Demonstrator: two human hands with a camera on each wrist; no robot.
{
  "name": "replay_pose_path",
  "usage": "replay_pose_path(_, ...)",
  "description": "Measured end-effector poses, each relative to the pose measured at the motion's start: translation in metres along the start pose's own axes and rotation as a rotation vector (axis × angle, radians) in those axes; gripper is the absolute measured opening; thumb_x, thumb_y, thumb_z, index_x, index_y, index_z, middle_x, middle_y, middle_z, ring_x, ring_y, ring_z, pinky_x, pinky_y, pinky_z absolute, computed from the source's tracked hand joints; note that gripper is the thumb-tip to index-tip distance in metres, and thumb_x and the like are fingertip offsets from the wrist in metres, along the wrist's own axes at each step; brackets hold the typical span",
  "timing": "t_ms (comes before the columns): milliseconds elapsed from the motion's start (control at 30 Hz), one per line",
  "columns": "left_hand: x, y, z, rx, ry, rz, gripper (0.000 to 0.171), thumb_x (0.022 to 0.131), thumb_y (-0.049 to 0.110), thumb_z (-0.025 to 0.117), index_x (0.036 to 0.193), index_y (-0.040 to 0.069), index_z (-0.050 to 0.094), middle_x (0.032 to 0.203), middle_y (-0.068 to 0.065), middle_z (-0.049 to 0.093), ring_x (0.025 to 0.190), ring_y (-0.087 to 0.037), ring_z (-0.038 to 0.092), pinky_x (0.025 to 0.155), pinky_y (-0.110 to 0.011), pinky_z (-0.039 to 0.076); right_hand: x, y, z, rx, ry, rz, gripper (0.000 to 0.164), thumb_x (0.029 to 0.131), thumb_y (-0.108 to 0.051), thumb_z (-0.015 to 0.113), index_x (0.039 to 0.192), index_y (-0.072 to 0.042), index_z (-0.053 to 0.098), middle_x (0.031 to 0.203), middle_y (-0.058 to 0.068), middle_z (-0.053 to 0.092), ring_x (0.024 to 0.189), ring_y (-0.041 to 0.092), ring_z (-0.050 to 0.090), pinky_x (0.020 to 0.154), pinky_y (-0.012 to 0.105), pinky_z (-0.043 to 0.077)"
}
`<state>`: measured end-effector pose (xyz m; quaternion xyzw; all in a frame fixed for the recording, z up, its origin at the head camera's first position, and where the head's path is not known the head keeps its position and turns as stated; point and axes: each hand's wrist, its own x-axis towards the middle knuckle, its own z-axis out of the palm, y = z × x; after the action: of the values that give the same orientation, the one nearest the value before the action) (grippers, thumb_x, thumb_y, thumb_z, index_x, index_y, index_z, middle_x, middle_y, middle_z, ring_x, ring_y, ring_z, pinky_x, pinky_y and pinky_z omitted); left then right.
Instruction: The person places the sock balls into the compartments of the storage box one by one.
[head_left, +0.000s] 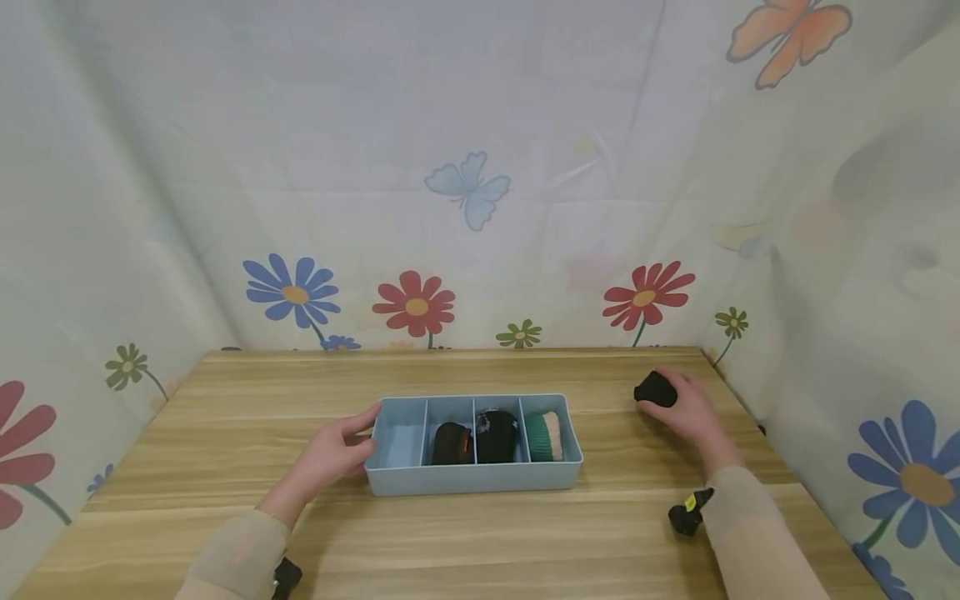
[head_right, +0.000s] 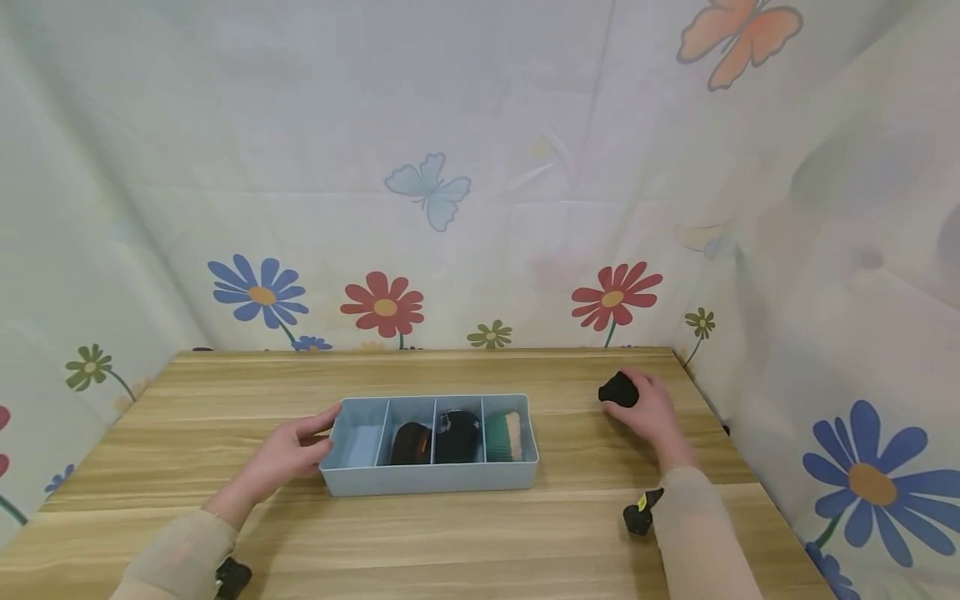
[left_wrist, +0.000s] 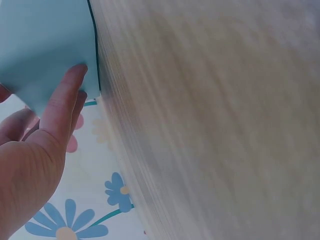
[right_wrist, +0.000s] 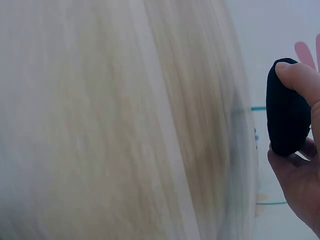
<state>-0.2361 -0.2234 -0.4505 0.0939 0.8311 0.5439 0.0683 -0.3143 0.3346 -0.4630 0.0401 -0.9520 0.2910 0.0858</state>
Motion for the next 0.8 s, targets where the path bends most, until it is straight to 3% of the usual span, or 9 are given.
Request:
replay_pose_path(467,0.0,0.0,0.0,-0.004,0.003,0.004,0.061,0.095,0.008,0.058,0.152,0.006,0.037,0.154,-0.022,0.034,0.128,-0.042,0.05,0.084,-0.043,0.057,0.004,-0.035,0.012,0.039,0.002,-0.069,0.076,0.085,-0.029,0.077,0.147,-0.002,0.042,0.141,0.034,0.036,0.122,0.049,0.04,0.097,0.067,0.039)
replay_pose_path(800,0.0,0.002,0.001,0.009,0.01,-0.019,0.061,0.094,0.009,0.059,0.152,0.007,0.039,0.154,-0.022,0.035,0.128,-0.042,0.051,0.084,-0.042,0.057,0.009,-0.065,0.019,0.066,0.033,-0.196,0.073,0.083,-0.024,0.08,0.144,-0.004,0.047,0.138,0.03,0.043,0.121,0.047,0.043,0.095,0.065,0.042)
